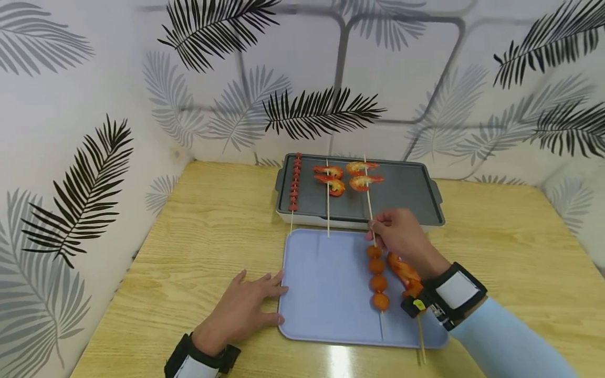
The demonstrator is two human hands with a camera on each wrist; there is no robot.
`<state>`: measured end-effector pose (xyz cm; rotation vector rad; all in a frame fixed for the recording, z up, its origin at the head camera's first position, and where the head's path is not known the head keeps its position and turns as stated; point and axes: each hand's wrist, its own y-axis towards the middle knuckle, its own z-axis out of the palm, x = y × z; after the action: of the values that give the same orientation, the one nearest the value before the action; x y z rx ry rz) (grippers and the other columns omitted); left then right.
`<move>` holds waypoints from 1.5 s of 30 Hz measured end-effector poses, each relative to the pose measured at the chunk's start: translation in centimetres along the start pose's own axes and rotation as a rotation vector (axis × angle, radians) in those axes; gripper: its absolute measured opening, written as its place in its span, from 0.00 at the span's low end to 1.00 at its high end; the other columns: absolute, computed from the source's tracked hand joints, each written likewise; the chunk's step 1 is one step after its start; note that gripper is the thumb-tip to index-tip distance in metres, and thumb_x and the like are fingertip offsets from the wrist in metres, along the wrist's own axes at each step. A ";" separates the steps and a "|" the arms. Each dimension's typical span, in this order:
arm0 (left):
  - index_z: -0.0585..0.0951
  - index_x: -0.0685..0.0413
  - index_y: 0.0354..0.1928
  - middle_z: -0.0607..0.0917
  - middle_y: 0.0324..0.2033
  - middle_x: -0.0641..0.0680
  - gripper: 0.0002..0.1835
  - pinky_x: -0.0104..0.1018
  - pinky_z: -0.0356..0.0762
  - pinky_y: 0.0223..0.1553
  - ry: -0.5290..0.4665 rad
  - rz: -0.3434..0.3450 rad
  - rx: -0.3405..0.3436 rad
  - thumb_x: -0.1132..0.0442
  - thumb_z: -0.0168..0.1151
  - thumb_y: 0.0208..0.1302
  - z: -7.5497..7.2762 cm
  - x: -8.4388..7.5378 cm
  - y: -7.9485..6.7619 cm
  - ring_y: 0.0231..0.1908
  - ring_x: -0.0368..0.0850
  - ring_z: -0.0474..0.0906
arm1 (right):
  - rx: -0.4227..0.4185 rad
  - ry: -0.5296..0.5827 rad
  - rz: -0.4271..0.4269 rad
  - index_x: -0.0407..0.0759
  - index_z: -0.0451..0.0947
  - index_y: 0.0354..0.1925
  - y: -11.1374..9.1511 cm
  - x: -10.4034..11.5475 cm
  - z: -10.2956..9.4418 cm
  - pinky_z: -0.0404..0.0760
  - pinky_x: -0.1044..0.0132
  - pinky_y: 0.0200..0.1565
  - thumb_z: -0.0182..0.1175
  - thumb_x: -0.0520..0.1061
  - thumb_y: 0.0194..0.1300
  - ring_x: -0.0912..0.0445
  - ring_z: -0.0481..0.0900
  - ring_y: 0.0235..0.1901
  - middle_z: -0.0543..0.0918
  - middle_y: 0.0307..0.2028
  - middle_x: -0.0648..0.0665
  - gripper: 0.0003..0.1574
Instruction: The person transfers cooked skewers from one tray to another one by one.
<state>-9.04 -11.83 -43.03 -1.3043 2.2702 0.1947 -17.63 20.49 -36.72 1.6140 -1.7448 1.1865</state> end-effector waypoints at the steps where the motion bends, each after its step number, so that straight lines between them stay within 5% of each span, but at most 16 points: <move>1: 0.82 0.49 0.59 0.72 0.67 0.51 0.29 0.70 0.47 0.66 0.000 0.002 0.001 0.51 0.72 0.55 0.0 0.0 0.0 0.65 0.56 0.70 | 0.006 -0.005 -0.003 0.30 0.78 0.43 -0.4 0.0 0.0 0.71 0.67 0.21 0.49 0.44 0.76 0.51 0.74 0.23 0.82 0.28 0.39 0.17; 7: 0.82 0.49 0.59 0.72 0.67 0.52 0.28 0.70 0.48 0.66 0.001 0.004 -0.003 0.51 0.72 0.55 -0.1 -0.1 -0.1 0.65 0.57 0.70 | 0.022 0.007 -0.018 0.31 0.78 0.41 -3.3 0.4 0.0 0.68 0.68 0.18 0.52 0.44 0.75 0.52 0.73 0.21 0.79 0.21 0.43 0.16; 16: 0.82 0.50 0.59 0.72 0.67 0.52 0.28 0.70 0.48 0.66 -0.004 0.003 -0.003 0.51 0.72 0.55 0.0 -0.2 -0.2 0.65 0.57 0.70 | 0.084 0.088 -0.005 0.27 0.75 0.45 -6.9 0.6 0.5 0.76 0.67 0.20 0.52 0.41 0.74 0.56 0.72 0.18 0.83 0.27 0.40 0.14; 33: 0.81 0.49 0.60 0.72 0.68 0.51 0.29 0.70 0.46 0.67 -0.020 -0.012 0.002 0.51 0.72 0.55 0.4 0.0 -0.3 0.66 0.56 0.69 | 0.108 0.148 -0.056 0.28 0.74 0.39 -11.4 -1.1 2.6 0.79 0.62 0.19 0.55 0.41 0.72 0.57 0.73 0.15 0.82 0.25 0.41 0.13; 45: 0.81 0.50 0.60 0.72 0.68 0.52 0.29 0.70 0.46 0.67 -0.024 0.000 0.007 0.51 0.72 0.55 0.0 0.1 -0.1 0.66 0.57 0.69 | 0.171 0.240 0.087 0.29 0.73 0.41 -13.4 -4.5 4.3 0.81 0.63 0.22 0.53 0.42 0.74 0.57 0.74 0.17 0.84 0.28 0.41 0.14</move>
<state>-8.95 -11.97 -43.06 -1.2912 2.2491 0.2016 -3.00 20.25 -38.98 1.4303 -1.6113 1.5385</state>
